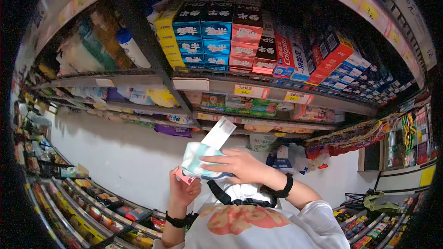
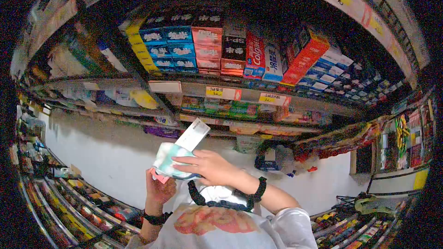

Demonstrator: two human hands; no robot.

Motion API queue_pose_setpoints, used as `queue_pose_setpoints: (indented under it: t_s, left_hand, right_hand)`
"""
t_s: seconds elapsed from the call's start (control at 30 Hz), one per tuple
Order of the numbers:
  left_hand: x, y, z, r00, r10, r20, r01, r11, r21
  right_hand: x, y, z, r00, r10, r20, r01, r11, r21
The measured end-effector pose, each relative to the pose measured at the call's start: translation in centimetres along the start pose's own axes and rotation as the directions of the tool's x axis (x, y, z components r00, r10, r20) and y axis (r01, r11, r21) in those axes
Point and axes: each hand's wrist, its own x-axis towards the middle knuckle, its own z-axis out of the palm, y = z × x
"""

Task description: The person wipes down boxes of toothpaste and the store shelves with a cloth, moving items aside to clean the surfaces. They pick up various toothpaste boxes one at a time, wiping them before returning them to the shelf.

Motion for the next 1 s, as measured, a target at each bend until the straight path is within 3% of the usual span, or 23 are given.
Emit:
queue_pose_setpoints:
  t_s: [0.07, 0.17, 0.2, 0.27, 0.3, 0.37, 0.4, 0.43, 0.47, 0.5, 0.57, 0.6, 0.7, 0.73, 0.77, 0.8, 0.83, 0.87, 0.9, 1.0]
  left_hand:
    - [-0.7, 0.1, 0.1, 0.997, -0.052, 0.051, 0.059, 0.989, -0.136]
    - [-1.1, 0.3, 0.3, 0.984, -0.08, 0.157, 0.116, 0.965, -0.236]
    - [-0.8, -0.1, -0.1, 0.984, -0.075, 0.162, 0.114, 0.963, -0.244]
    - [-0.4, -0.7, -1.0, 0.951, -0.062, 0.302, 0.173, 0.917, -0.359]
    - [-0.8, -0.8, -0.9, 0.952, -0.059, 0.3, 0.171, 0.916, -0.363]
    - [-1.5, -1.5, 0.2, 0.998, 0.045, -0.039, -0.055, 0.954, -0.296]
    - [-0.9, -2.1, 1.7, 0.946, 0.139, -0.293, -0.194, 0.966, -0.169]
    - [-0.8, -2.0, 0.8, 0.945, 0.14, -0.296, -0.196, 0.965, -0.172]
    - [-0.5, -1.8, -0.6, 0.999, 0.023, 0.032, -0.009, 0.924, -0.382]
    - [-0.5, -1.8, -1.2, 0.927, -0.029, 0.374, 0.23, 0.832, -0.505]
    - [-0.4, -2.1, -0.8, 0.909, -0.021, 0.416, 0.254, 0.82, -0.513]
    - [-0.4, -2.2, -0.4, 0.889, -0.017, 0.457, 0.281, 0.81, -0.515]
    - [-0.9, -3.1, 0.5, 0.875, 0.011, 0.485, 0.304, 0.766, -0.567]
    - [-0.3, -4.0, -1.6, 0.875, 0.011, 0.484, 0.304, 0.766, -0.567]
    - [0.9, -5.1, -5.3, 0.968, 0.253, 0.008, -0.249, 0.959, -0.137]
    - [1.6, -5.7, -7.3, 0.712, 0.653, -0.257, -0.475, 0.718, 0.508]
    - [0.8, -4.9, -6.3, 0.71, 0.654, -0.261, -0.477, 0.719, 0.505]
    - [-0.7, -3.4, -3.7, 0.952, 0.304, 0.03, -0.304, 0.953, -0.009]
    - [-2.1, -2.2, -1.3, 0.878, 0.058, 0.475, 0.147, 0.912, -0.382]
    - [-3.3, -1.4, 1.4, 0.943, 0.017, 0.333, 0.125, 0.908, -0.4]
  right_hand:
    - [0.2, 0.0, -0.1, 0.991, -0.02, -0.13, 0.001, 0.989, -0.147]
    - [-0.1, 1.3, -0.9, 0.931, 0.177, -0.319, -0.278, 0.91, -0.308]
    - [-0.1, 1.2, -0.7, 0.934, 0.172, -0.312, -0.272, 0.91, -0.314]
    - [0.1, 0.4, 0.4, 0.98, 0.021, -0.196, -0.079, 0.953, -0.291]
    - [0.5, -0.5, 0.8, 0.989, -0.081, -0.127, 0.047, 0.968, -0.246]
    - [1.2, -1.6, 1.7, 0.96, -0.278, -0.043, 0.257, 0.93, -0.264]
    - [1.3, -1.3, 1.6, 0.959, -0.28, -0.04, 0.261, 0.93, -0.261]
    - [1.4, -0.8, 1.3, 0.948, -0.318, -0.026, 0.298, 0.911, -0.285]
    - [1.4, -0.2, 1.0, 0.935, -0.354, -0.01, 0.334, 0.891, -0.309]
    - [1.0, 0.8, 1.1, 0.935, -0.355, -0.006, 0.337, 0.891, -0.305]
    - [0.5, 2.8, 0.9, 0.951, -0.139, -0.277, 0.063, 0.961, -0.268]
    - [0.8, 3.0, 0.9, 0.902, -0.074, -0.426, -0.014, 0.979, -0.201]
    - [0.2, 2.1, 2.3, 0.931, -0.215, -0.296, 0.134, 0.953, -0.271]
    - [0.1, 2.0, 2.5, 0.899, -0.402, -0.171, 0.325, 0.878, -0.352]
    - [0.4, 1.8, 2.3, 0.899, -0.403, -0.17, 0.326, 0.878, -0.351]
    - [0.7, 1.8, 1.8, 0.848, -0.506, -0.155, 0.415, 0.817, -0.4]
    - [1.0, 2.0, 1.4, 0.786, -0.603, -0.136, 0.496, 0.746, -0.445]
    - [0.7, 3.3, 1.3, 0.774, -0.603, -0.193, 0.459, 0.744, -0.485]
    - [0.1, 4.4, 0.8, 0.808, -0.523, -0.271, 0.39, 0.82, -0.418]
    - [-0.2, 5.3, 0.0, 0.761, -0.114, -0.638, 0.07, 0.993, -0.094]
